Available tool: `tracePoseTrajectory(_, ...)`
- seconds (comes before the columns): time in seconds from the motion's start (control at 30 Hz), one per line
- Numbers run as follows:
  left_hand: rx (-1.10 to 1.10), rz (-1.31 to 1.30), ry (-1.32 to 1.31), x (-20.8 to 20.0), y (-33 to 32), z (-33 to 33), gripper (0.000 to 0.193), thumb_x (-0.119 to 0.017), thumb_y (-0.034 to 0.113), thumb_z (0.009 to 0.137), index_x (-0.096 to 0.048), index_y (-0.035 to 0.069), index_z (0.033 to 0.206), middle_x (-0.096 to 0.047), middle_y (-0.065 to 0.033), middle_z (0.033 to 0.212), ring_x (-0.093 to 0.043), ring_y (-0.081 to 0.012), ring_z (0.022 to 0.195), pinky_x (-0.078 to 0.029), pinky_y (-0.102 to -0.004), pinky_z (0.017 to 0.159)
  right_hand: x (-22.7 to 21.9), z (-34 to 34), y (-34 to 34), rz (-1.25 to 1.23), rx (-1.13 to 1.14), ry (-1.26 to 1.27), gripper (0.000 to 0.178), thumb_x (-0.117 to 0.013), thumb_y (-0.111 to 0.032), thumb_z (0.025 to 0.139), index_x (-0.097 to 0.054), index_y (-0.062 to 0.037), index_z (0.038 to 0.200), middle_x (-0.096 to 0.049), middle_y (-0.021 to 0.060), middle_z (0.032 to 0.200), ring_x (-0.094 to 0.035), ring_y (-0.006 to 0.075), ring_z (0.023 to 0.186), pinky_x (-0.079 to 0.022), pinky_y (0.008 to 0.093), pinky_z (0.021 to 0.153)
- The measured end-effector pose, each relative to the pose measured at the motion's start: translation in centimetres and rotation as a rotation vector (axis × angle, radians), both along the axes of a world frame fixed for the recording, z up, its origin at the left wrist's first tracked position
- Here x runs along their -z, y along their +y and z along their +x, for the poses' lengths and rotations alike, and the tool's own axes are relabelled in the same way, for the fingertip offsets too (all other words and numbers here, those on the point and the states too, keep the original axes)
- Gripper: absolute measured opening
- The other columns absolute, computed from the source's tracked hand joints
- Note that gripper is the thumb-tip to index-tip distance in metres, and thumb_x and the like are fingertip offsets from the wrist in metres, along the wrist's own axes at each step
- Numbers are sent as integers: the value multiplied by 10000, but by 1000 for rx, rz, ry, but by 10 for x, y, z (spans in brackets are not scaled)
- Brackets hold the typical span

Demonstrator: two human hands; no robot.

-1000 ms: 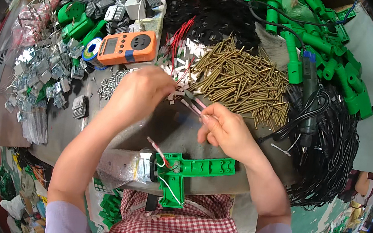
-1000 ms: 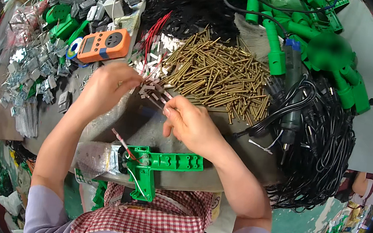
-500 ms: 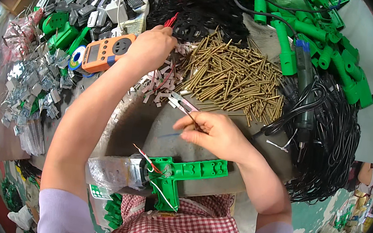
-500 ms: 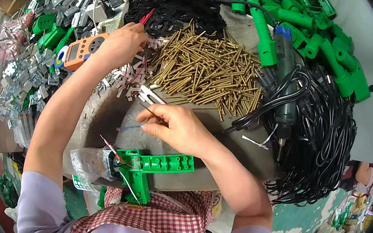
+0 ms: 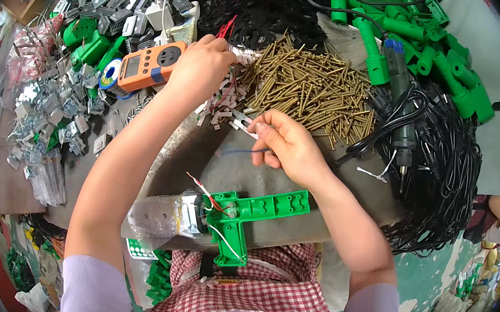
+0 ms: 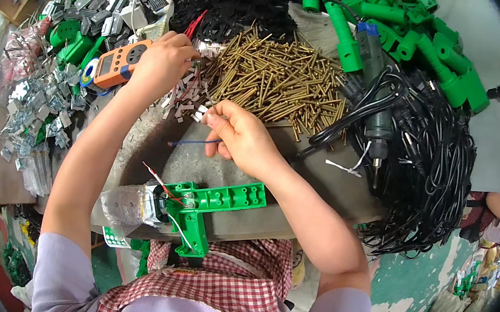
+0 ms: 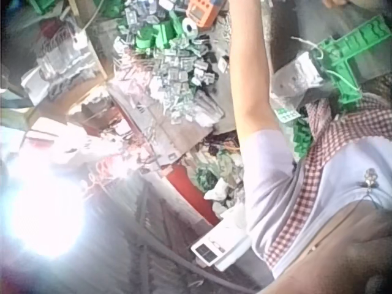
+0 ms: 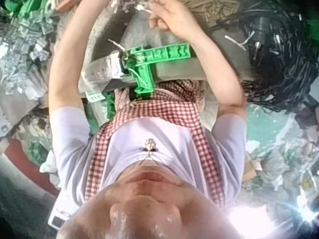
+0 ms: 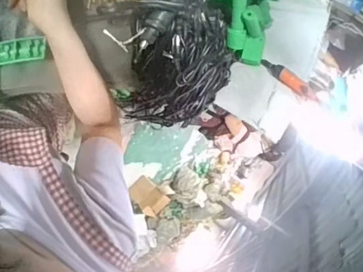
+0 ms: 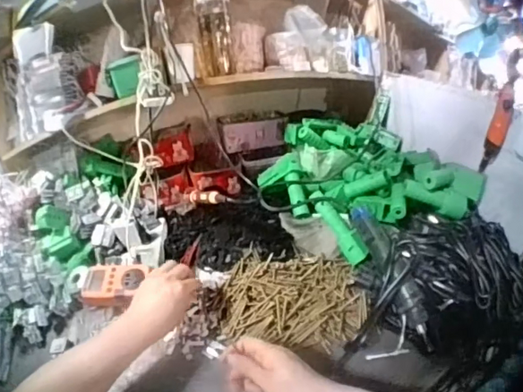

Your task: The person assembles a heating tool by soldering wires and internal components into the plastic handle casing using a soldering iron, closing the housing, and driving screws with a power screwdriver.

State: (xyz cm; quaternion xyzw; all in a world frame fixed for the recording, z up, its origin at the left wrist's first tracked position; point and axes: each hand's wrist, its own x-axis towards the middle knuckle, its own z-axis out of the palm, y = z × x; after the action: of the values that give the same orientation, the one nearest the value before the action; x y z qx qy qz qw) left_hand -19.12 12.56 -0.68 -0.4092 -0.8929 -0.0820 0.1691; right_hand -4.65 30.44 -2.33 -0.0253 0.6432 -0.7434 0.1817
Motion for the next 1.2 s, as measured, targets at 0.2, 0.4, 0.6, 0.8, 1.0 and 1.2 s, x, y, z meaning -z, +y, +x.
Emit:
tracePoseTrajectory(0.2,-183,-195,36,16,8,-7,71,-640,127,746,-656,58,749,-587,-97,866,-555,-280,918,-464,-395,811,-2,6,-4,126,53,76,227,-419,-236,1013,-480,-34,1098,-509,5,640,-450,51,519,-355,198,479)
tracePoseTrajectory(0.4,-102,-23,-58,8,11,1,47,-628,71,717,-612,37,744,-600,-101,821,-577,-299,876,-469,-412,777,1,1,2,32,64,49,140,-483,-166,981,-512,-42,1041,-576,3,747,-476,42,586,-374,187,509)
tracePoseTrajectory(0.6,-125,304,-456,-16,-14,69,117,-649,45,788,-627,14,899,-660,-83,853,-624,-222,776,-493,-319,708,-3,5,1,-10,165,76,145,-591,-145,922,-595,-12,981,-569,-28,685,-484,35,586,-396,199,540)
tracePoseTrajectory(0.8,-134,945,-1268,-38,-38,122,116,-659,94,873,-624,-2,929,-642,-41,848,-594,-110,767,-483,-251,717,-32,23,-9,83,121,76,132,-636,-107,891,-646,4,962,-590,-49,712,-468,-6,640,-388,186,562)
tracePoseTrajectory(1.0,-65,1050,-1366,-37,-47,133,130,-648,111,877,-609,-6,916,-624,-47,836,-576,-115,753,-466,-256,690,-27,34,-20,32,119,239,120,-648,-89,882,-661,2,960,-560,-69,683,-438,-13,614,-347,184,528)
tracePoseTrajectory(1.2,-49,1093,-1427,-39,-46,137,130,-629,115,884,-600,-10,902,-619,-53,831,-561,-115,746,-453,-253,676,-24,35,-23,114,142,292,106,-663,-94,862,-672,-19,937,-487,-77,591,-389,-6,552,-314,209,481)
